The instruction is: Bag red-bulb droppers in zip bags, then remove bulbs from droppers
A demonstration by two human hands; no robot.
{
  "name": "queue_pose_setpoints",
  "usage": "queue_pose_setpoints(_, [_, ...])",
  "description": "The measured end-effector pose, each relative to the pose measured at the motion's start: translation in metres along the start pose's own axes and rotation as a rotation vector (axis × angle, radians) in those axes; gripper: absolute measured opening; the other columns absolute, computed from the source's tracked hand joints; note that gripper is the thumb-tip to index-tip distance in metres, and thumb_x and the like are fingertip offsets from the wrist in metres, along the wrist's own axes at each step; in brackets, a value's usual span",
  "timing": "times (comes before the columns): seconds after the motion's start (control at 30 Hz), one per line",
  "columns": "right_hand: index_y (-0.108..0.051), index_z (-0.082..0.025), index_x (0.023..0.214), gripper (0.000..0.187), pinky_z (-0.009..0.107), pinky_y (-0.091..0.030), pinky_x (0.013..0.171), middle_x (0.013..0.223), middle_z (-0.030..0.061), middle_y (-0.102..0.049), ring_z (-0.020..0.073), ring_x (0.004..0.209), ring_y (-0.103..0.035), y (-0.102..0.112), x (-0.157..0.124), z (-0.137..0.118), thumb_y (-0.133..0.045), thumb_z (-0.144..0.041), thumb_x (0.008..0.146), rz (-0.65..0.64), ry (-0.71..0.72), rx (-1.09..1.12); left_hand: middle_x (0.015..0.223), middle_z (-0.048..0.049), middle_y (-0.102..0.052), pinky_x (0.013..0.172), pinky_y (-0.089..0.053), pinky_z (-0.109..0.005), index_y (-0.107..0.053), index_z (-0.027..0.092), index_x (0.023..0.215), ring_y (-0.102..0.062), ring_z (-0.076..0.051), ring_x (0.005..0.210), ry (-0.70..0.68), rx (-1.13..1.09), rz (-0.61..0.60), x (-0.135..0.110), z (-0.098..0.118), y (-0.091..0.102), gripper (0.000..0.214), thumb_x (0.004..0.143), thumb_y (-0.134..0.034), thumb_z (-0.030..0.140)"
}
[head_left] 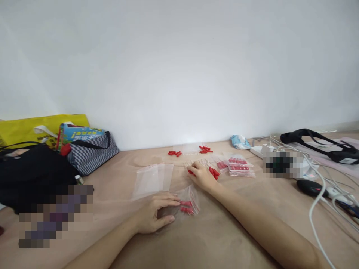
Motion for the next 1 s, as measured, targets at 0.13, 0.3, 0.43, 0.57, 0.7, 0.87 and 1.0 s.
queue_pose_setpoints(0.13, [-0.061, -0.016, 0.086, 0.012, 0.029, -0.041, 0.070, 0.087, 0.0092, -0.056, 0.0190, 0.079, -0.053, -0.009, 0.000, -0.008, -0.055, -0.021, 0.077, -0.037, 0.000, -0.075, 0.116, -0.0049, -0.058, 0.097, -0.035, -0.041, -0.057, 0.027, 0.109, -0.049, -0.021, 0.111, 0.019, 0.013, -0.003, -0.003, -0.005, 0.001, 0.034, 0.075, -0.056, 0.030])
queue_pose_setpoints(0.3, [-0.062, -0.014, 0.081, 0.014, 0.031, -0.040, 0.071, 0.086, 0.0112, -0.057, 0.0218, 0.080, -0.053, -0.012, 0.004, -0.013, -0.058, -0.027, 0.076, -0.035, -0.021, -0.140, 0.117, -0.0054, -0.057, 0.097, -0.034, -0.042, -0.058, 0.026, 0.109, -0.048, -0.022, 0.111, 0.044, 0.011, -0.011, -0.003, -0.007, 0.000, 0.035, 0.075, -0.057, 0.032])
queue_pose_setpoints(0.43, [-0.061, -0.014, 0.081, 0.020, 0.032, -0.038, 0.072, 0.085, 0.0107, -0.057, 0.0218, 0.081, -0.051, -0.005, 0.001, -0.012, -0.054, -0.032, 0.079, -0.009, -0.029, -0.158, 0.116, -0.0048, -0.058, 0.096, -0.035, -0.041, -0.059, 0.026, 0.108, -0.050, -0.022, 0.109, 0.028, -0.004, -0.003, -0.003, -0.008, 0.001, 0.035, 0.074, -0.058, 0.033])
queue_pose_setpoints(0.57, [-0.060, -0.016, 0.083, 0.019, 0.030, -0.037, 0.070, 0.081, 0.0080, -0.056, 0.0188, 0.077, -0.050, 0.013, -0.018, -0.007, -0.044, -0.026, 0.084, 0.107, -0.021, -0.056, 0.114, -0.0039, -0.059, 0.096, -0.036, -0.038, -0.059, 0.026, 0.106, -0.051, -0.021, 0.108, 0.049, -0.035, 0.011, -0.004, -0.005, 0.002, 0.032, 0.075, -0.057, 0.032])
queue_pose_setpoints(0.7, [-0.057, -0.017, 0.078, 0.011, 0.027, -0.037, 0.067, 0.073, 0.0040, -0.055, 0.0148, 0.071, -0.050, 0.029, -0.050, -0.005, -0.046, -0.020, 0.081, 0.153, 0.014, 0.205, 0.109, -0.0043, -0.061, 0.091, -0.040, -0.034, -0.059, 0.023, 0.103, -0.053, -0.019, 0.104, 0.134, -0.037, 0.066, 0.000, -0.006, 0.002, 0.027, 0.078, -0.053, 0.030])
queue_pose_setpoints(0.87, [-0.059, -0.018, 0.072, 0.005, 0.027, -0.036, 0.065, 0.065, 0.0003, -0.053, 0.0129, 0.066, -0.049, 0.032, -0.071, -0.017, -0.057, -0.023, 0.073, 0.003, 0.051, 0.386, 0.095, -0.0052, -0.060, 0.084, -0.042, -0.032, -0.057, 0.018, 0.077, -0.054, -0.019, 0.094, 0.319, 0.121, 0.355, 0.030, -0.026, 0.017, 0.008, 0.075, -0.050, 0.020])
queue_pose_setpoints(1.0, [-0.063, -0.019, 0.072, 0.007, 0.026, -0.035, 0.065, 0.062, -0.0005, -0.052, 0.0124, 0.065, -0.048, 0.029, -0.064, -0.028, -0.056, -0.019, 0.073, -0.062, 0.052, 0.438, 0.071, -0.0002, -0.059, 0.068, -0.044, -0.026, -0.053, 0.017, 0.066, -0.056, -0.015, 0.072, 0.416, 0.126, 0.349, 0.064, -0.050, 0.019, 0.007, 0.065, -0.052, 0.010])
Point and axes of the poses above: each hand's wrist, its own x-axis towards the middle knuckle, its own y-axis out of the back of the hand, z = x × y, the point moved 5 cm from there along x, towards the middle knuckle
